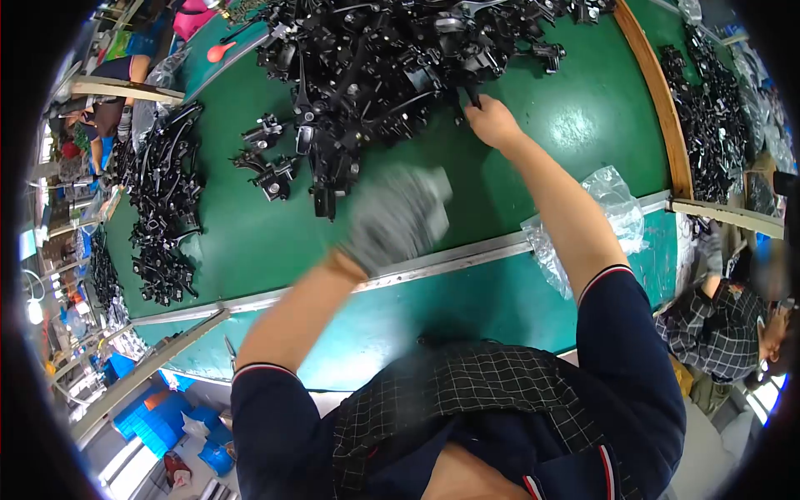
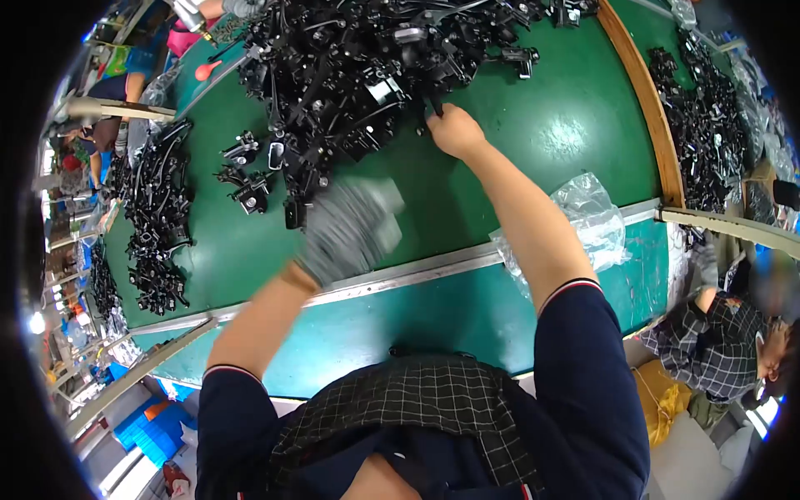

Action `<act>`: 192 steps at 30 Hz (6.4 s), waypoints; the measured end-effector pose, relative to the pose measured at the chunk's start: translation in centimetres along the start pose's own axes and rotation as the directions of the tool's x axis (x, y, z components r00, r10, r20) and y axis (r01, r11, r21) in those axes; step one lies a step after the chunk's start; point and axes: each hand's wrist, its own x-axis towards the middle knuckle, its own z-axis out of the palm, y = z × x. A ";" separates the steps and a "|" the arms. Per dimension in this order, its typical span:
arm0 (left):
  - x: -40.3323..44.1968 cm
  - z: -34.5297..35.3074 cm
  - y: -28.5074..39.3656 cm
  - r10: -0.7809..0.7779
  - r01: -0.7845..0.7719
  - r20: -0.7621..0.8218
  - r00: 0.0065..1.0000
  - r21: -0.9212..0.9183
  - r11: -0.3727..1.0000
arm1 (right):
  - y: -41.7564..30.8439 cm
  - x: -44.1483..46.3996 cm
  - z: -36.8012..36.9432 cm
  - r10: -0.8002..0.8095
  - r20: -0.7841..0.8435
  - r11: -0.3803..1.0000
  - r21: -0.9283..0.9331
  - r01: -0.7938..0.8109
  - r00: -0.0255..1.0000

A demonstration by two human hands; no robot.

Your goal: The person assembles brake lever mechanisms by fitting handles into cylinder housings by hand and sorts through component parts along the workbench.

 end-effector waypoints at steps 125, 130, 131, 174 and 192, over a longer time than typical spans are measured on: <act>-23.4 9.1 5.8 0.149 0.162 0.238 0.960 -0.902 0.401 | -1.3 -37.4 -0.8 -0.515 0.375 0.763 -0.210 0.612 0.771; -19.2 10.9 3.4 0.106 0.114 0.118 0.987 -0.993 0.035 | -2.0 -35.2 1.3 -0.348 0.260 0.909 -0.142 0.392 0.901; -18.3 10.5 2.8 0.104 0.183 0.185 0.977 -0.983 0.030 | -3.1 -34.4 0.9 -0.257 0.280 0.934 -0.174 0.312 0.925; 9.8 -5.7 -18.1 -0.090 0.349 -0.779 0.620 0.171 0.921 | 2.7 18.2 -25.4 -0.165 -0.423 0.773 -0.617 -0.149 0.891; 8.9 -4.8 -20.8 -0.259 0.455 -0.778 0.573 0.040 0.889 | 8.6 26.3 -29.2 -0.205 -0.310 0.806 -0.592 -0.019 0.928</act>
